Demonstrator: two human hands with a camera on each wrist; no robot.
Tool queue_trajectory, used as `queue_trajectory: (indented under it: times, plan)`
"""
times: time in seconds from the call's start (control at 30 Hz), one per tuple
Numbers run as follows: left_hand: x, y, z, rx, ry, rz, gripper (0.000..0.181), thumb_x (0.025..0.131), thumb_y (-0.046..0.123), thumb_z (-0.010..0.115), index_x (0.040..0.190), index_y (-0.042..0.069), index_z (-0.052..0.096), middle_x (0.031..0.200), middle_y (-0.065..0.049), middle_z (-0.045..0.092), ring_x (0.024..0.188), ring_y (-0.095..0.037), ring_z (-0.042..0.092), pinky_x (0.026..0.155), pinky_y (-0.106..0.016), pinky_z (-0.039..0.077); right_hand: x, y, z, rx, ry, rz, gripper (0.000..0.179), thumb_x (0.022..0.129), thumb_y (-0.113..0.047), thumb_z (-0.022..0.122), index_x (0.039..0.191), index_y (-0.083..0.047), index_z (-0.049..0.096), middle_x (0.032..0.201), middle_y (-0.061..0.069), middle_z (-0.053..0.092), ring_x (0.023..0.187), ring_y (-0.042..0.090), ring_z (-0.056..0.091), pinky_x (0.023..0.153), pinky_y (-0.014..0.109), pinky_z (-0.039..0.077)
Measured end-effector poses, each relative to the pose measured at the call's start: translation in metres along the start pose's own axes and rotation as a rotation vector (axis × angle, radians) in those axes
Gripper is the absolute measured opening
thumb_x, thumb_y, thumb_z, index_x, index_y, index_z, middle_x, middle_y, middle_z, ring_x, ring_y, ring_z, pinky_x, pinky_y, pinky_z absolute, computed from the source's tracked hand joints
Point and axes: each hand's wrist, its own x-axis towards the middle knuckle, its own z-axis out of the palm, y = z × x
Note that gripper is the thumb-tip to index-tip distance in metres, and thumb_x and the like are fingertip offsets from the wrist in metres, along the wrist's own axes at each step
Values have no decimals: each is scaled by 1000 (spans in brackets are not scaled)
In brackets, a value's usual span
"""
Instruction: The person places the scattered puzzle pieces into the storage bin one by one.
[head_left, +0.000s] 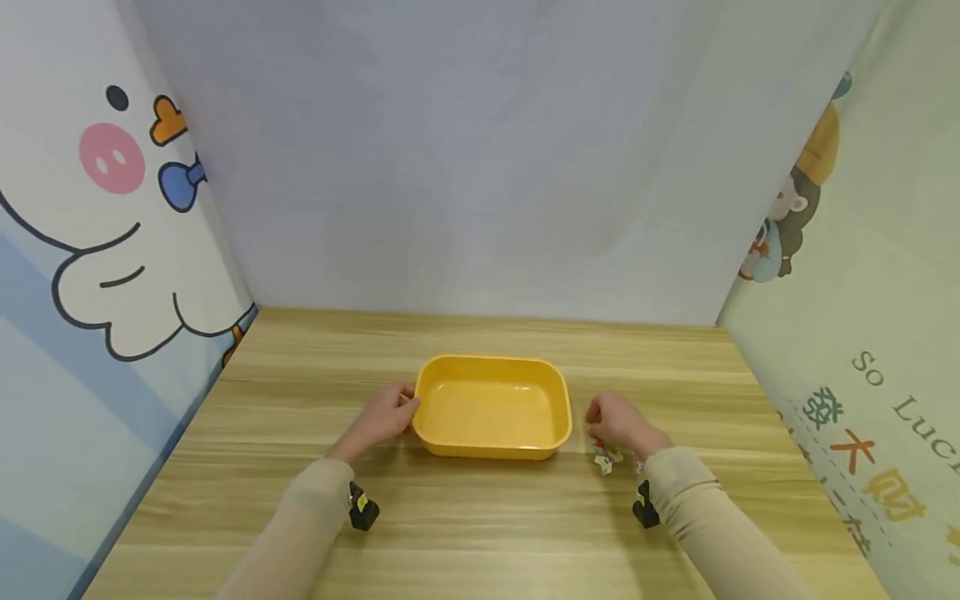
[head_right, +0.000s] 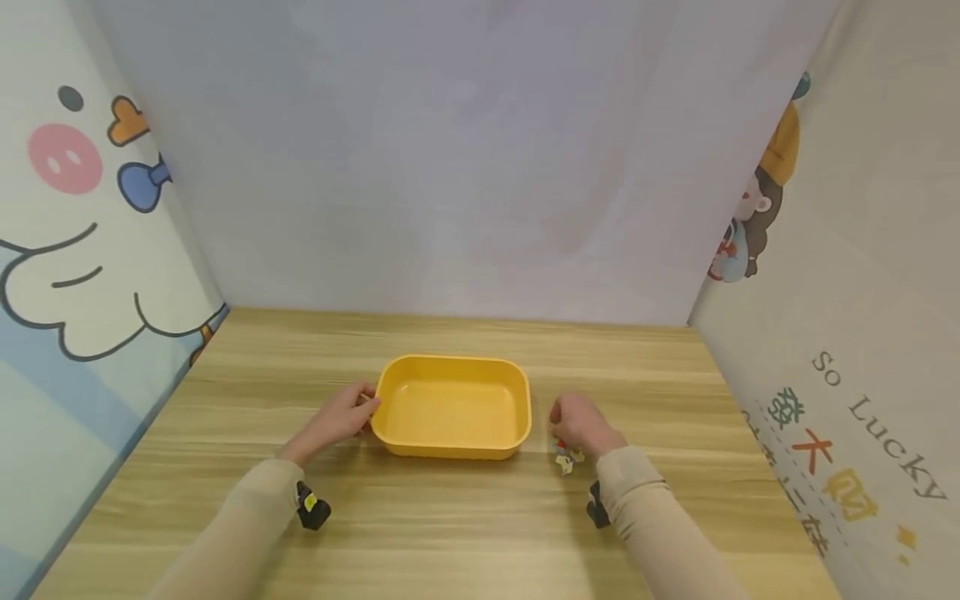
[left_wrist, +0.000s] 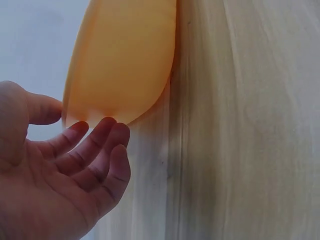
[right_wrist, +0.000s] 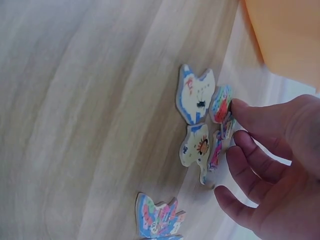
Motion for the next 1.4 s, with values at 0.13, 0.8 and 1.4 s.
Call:
queue_trajectory:
  times: [0.13, 0.8, 1.4]
  plan:
    - [-3, -1, 3, -24, 41, 3, 17, 97, 14, 52, 100, -2, 54, 79, -9, 56, 63, -19, 54, 57, -30, 46, -1, -1, -2, -2, -5, -11, 12, 78, 0, 71, 88, 0, 65, 79, 5, 62, 68, 18, 59, 68, 36, 51]
    - [-8, -5, 16, -169, 95, -19, 14, 98, 11, 50, 102, -2, 48, 72, -8, 53, 60, -17, 49, 55, -29, 42, -5, 1, -1, 37, 37, -72, 11, 75, 2, 70, 85, -3, 67, 77, 1, 62, 74, 18, 59, 70, 36, 50]
    - [-8, -2, 18, -186, 115, -27, 15, 98, 11, 49, 105, -2, 45, 81, -13, 56, 71, -21, 51, 62, -31, 42, -4, 7, -2, 97, 72, -96, 5, 79, 0, 71, 82, -3, 68, 74, -1, 64, 67, 13, 58, 64, 32, 50]
